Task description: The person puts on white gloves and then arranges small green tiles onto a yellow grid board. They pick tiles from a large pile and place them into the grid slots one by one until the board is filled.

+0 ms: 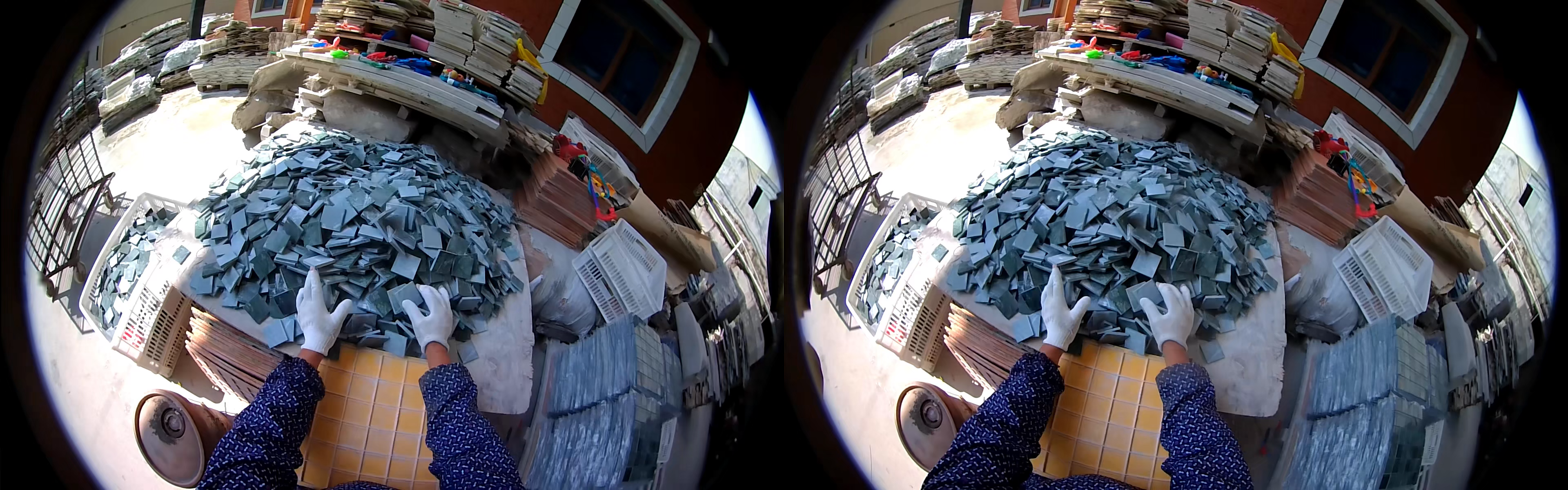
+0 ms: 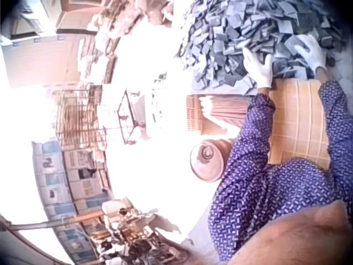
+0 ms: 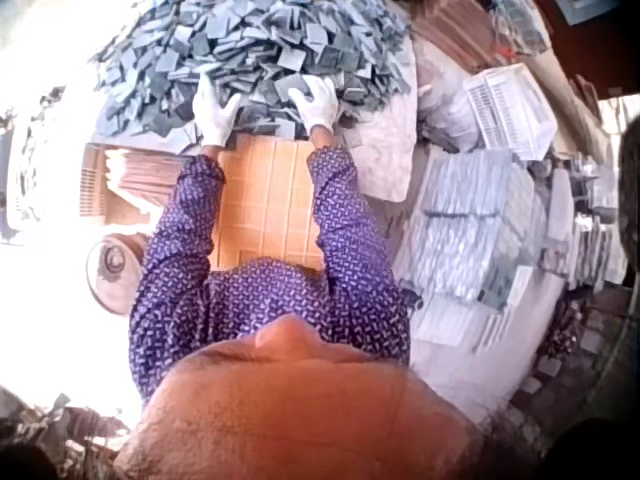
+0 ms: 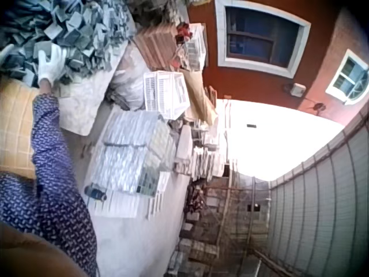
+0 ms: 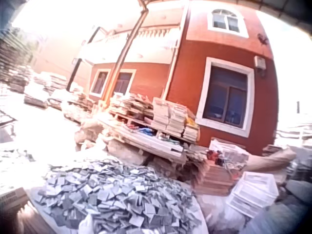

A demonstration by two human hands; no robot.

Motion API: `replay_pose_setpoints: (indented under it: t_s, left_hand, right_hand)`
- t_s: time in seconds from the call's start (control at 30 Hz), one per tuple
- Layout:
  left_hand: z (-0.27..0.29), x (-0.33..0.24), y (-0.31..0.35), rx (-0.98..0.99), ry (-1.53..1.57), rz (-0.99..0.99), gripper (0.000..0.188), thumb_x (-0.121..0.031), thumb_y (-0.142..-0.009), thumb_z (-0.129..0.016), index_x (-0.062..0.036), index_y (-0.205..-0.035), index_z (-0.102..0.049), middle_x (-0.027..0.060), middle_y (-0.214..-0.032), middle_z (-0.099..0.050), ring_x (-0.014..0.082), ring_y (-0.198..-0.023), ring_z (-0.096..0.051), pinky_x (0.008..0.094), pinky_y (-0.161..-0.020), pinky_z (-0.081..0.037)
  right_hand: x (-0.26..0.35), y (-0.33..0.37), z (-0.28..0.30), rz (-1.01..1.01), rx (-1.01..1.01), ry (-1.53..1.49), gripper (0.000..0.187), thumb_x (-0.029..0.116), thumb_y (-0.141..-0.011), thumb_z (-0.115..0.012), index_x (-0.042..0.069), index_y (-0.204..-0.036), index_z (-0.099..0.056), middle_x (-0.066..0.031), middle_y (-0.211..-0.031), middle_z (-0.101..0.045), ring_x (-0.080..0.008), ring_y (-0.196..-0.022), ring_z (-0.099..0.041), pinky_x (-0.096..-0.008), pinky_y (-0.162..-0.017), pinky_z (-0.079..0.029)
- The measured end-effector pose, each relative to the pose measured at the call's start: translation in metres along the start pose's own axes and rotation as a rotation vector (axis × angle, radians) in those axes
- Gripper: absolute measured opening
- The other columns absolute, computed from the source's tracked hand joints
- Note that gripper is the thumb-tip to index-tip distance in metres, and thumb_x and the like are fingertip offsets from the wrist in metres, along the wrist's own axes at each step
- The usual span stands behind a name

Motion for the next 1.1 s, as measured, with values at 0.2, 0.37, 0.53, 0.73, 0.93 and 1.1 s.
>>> replay_pose_setpoints:
  t_s: [0.2,0.37,0.53,0.73,0.93,1.1]
  left_hand:
    - [0.005,-0.014,-0.002,0.168,0.132,0.058,0.093,-0.031,-0.070,-0.073,0.0004,-0.145,-0.029,0.0184,-0.115,-0.055,0.0348,-0.093,-0.058,0.0421,-0.082,-0.047]
    - [0.005,-0.037,0.046,0.235,0.024,-0.356,0.056,-0.036,-0.070,-0.073,-0.0112,-0.119,-0.061,0.0136,-0.119,-0.056,0.0305,-0.099,-0.056,0.0450,-0.093,-0.041]
    - [0.031,-0.054,0.068,0.677,0.142,-0.590,0.049,-0.046,-0.074,-0.070,-0.0152,-0.111,-0.066,0.0050,-0.126,-0.059,0.0276,-0.098,-0.054,0.0439,-0.101,-0.034]
    - [0.067,-0.040,0.042,0.466,0.040,-0.512,0.058,-0.044,-0.078,-0.068,-0.0097,-0.123,-0.058,0.0135,-0.137,-0.048,0.0340,-0.114,-0.047,0.0503,-0.103,-0.031]
    - [0.007,0.005,0.051,0.211,-0.294,-0.095,0.073,-0.051,-0.078,-0.065,-0.0016,-0.130,-0.051,0.0258,-0.145,-0.035,0.0431,-0.134,-0.029,0.0509,-0.112,-0.018]
    - [0.013,0.005,0.053,0.380,-0.018,0.021,0.063,-0.037,-0.075,-0.073,-0.0122,-0.130,-0.053,0.0280,-0.144,-0.034,0.0437,-0.130,-0.037,0.0445,-0.108,-0.033]
  right_hand:
    - [0.028,-0.022,0.009,0.070,0.278,-0.012,0.041,0.039,-0.074,-0.073,0.008,-0.100,-0.067,-0.0114,-0.103,-0.066,-0.0309,-0.103,-0.058,-0.0398,-0.092,-0.044]
    - [0.072,0.007,0.024,0.262,0.333,0.050,0.034,0.034,-0.074,-0.074,0.008,-0.095,-0.067,-0.0101,-0.102,-0.066,-0.0308,-0.103,-0.058,-0.0401,-0.092,-0.045]
    - [0.123,0.079,0.060,0.381,0.317,0.075,0.036,0.033,-0.073,-0.074,0.007,-0.096,-0.063,-0.0109,-0.107,-0.062,-0.0315,-0.097,-0.056,-0.0424,-0.090,-0.045]
    - [0.056,0.076,0.098,-0.034,0.197,0.183,0.053,0.033,-0.079,-0.073,0.006,-0.121,-0.057,-0.0186,-0.130,-0.052,-0.0359,-0.122,-0.048,-0.0430,-0.101,-0.040]
    - [-0.028,0.065,0.026,-0.630,0.040,0.305,0.089,0.062,-0.073,-0.067,0.008,-0.137,-0.039,-0.0195,-0.122,-0.056,-0.0379,-0.117,-0.050,-0.0458,-0.095,-0.043]
    - [0.012,0.071,0.005,-0.342,-0.009,0.155,0.078,0.047,-0.071,-0.075,0.008,-0.132,-0.046,-0.0170,-0.114,-0.061,-0.0350,-0.108,-0.054,-0.0462,-0.091,-0.042]
Point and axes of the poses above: each hand's wrist, its own y-axis away from the middle knuckle, its own z-axis out of the back of the hand, x = y × z, the point moved 4 cm from there along -y, towards the middle knuckle
